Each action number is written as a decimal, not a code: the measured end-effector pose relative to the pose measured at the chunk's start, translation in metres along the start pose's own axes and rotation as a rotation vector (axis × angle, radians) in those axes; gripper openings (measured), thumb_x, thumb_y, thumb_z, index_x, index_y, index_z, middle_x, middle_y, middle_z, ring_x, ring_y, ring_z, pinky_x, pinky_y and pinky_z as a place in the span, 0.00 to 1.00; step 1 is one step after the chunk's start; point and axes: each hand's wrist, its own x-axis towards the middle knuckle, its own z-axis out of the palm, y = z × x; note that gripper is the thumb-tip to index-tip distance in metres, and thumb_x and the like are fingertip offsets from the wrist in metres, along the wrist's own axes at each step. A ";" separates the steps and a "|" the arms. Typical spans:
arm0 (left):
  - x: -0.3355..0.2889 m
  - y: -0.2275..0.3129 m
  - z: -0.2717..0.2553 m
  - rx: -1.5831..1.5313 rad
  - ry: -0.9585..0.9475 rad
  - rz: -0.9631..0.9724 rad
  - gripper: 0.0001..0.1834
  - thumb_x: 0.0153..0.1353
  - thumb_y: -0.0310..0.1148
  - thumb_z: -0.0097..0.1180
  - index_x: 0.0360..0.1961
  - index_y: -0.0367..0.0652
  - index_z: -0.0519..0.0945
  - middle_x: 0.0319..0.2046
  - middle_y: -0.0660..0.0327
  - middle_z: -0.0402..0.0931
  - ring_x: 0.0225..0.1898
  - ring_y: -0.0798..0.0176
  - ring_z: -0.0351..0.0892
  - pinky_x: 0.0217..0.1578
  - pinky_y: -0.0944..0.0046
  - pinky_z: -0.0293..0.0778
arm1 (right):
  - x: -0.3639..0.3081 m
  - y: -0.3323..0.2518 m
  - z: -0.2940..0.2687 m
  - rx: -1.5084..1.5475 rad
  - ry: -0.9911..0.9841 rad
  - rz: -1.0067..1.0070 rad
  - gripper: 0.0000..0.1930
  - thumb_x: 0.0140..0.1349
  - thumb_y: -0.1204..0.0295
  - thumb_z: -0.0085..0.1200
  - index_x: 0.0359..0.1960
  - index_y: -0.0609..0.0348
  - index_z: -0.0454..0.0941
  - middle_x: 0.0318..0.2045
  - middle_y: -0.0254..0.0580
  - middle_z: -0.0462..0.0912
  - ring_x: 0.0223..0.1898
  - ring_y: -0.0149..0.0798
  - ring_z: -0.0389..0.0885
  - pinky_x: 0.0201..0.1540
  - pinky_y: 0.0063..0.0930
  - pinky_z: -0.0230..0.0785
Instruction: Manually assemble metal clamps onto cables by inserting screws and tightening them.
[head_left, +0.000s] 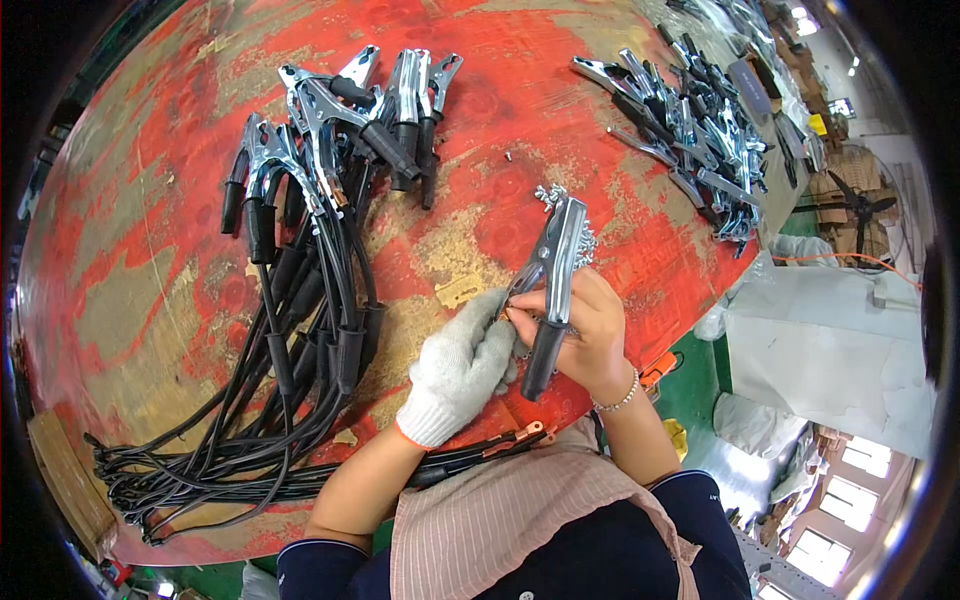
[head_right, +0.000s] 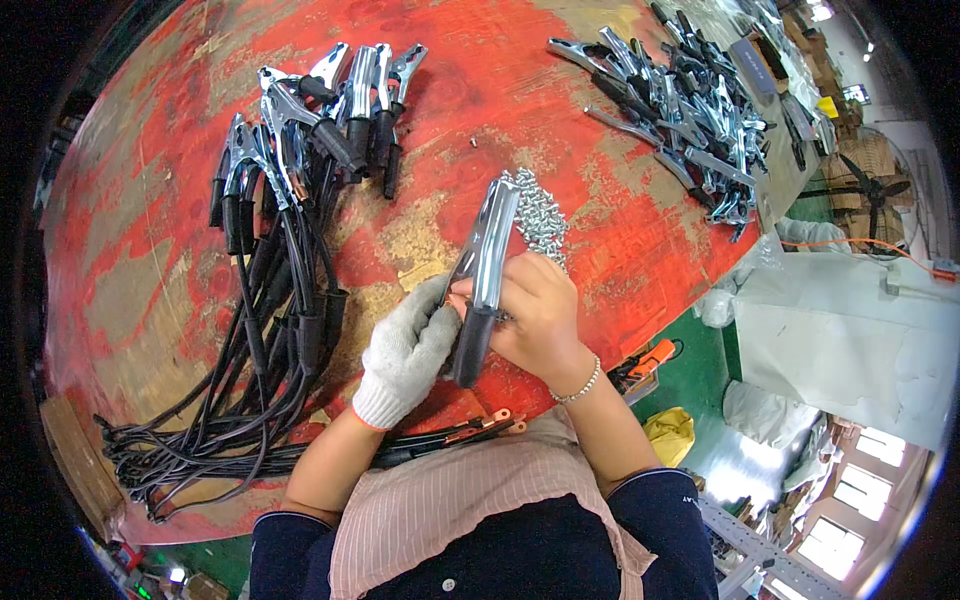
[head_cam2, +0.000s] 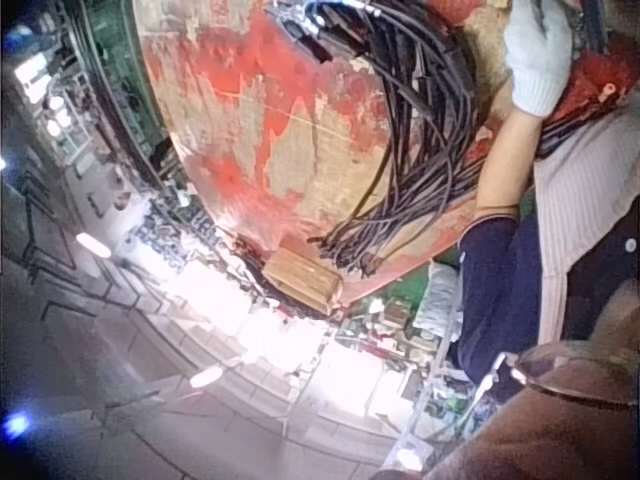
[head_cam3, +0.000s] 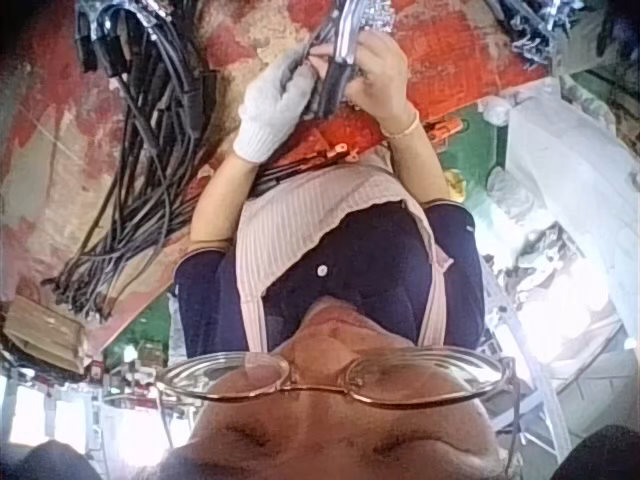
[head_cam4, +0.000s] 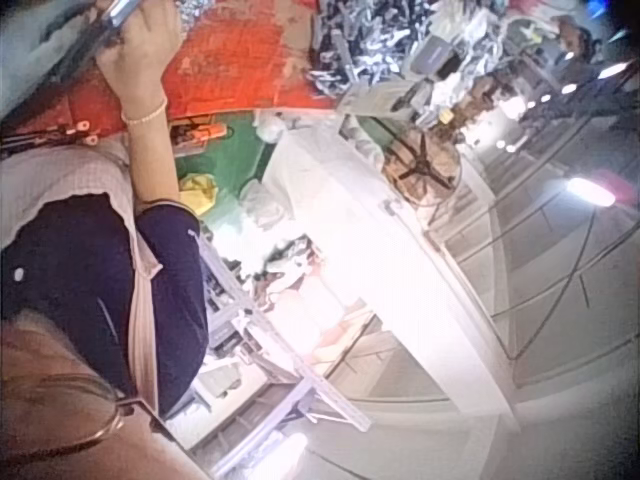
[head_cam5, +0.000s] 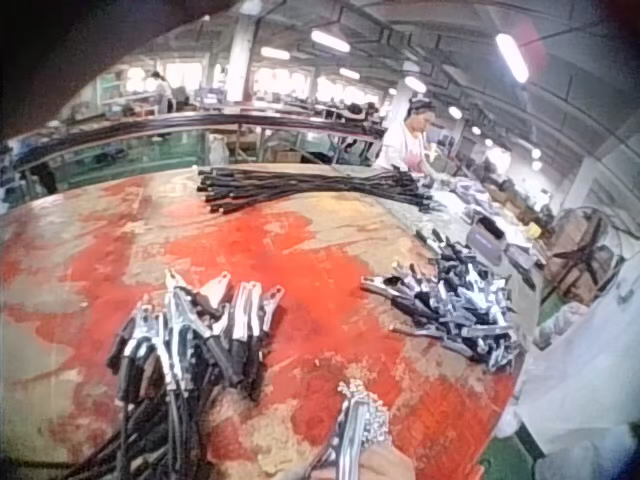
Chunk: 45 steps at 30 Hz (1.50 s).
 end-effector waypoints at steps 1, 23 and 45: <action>0.000 -0.001 0.001 -0.024 -0.001 -0.003 0.20 0.68 0.31 0.45 0.59 0.37 0.68 0.27 0.61 0.77 0.23 0.72 0.76 0.24 0.71 0.75 | 0.000 0.000 -0.001 -0.004 0.000 0.006 0.12 0.39 0.77 0.72 0.28 0.55 0.85 0.25 0.37 0.78 0.26 0.39 0.75 0.28 0.30 0.66; 0.000 0.001 0.000 -0.071 -0.024 -0.019 0.21 0.68 0.30 0.45 0.60 0.34 0.67 0.26 0.62 0.76 0.23 0.73 0.74 0.23 0.71 0.74 | -0.023 0.013 -0.002 0.020 -0.013 -0.108 0.15 0.43 0.72 0.71 0.36 0.53 0.86 0.29 0.33 0.77 0.30 0.38 0.75 0.32 0.29 0.67; -0.002 -0.002 0.002 0.010 0.034 0.015 0.20 0.66 0.28 0.46 0.59 0.35 0.69 0.27 0.61 0.78 0.23 0.74 0.75 0.24 0.71 0.74 | -0.020 0.001 -0.011 -0.048 -0.012 -0.115 0.20 0.42 0.72 0.69 0.42 0.52 0.86 0.27 0.32 0.75 0.27 0.36 0.71 0.29 0.28 0.64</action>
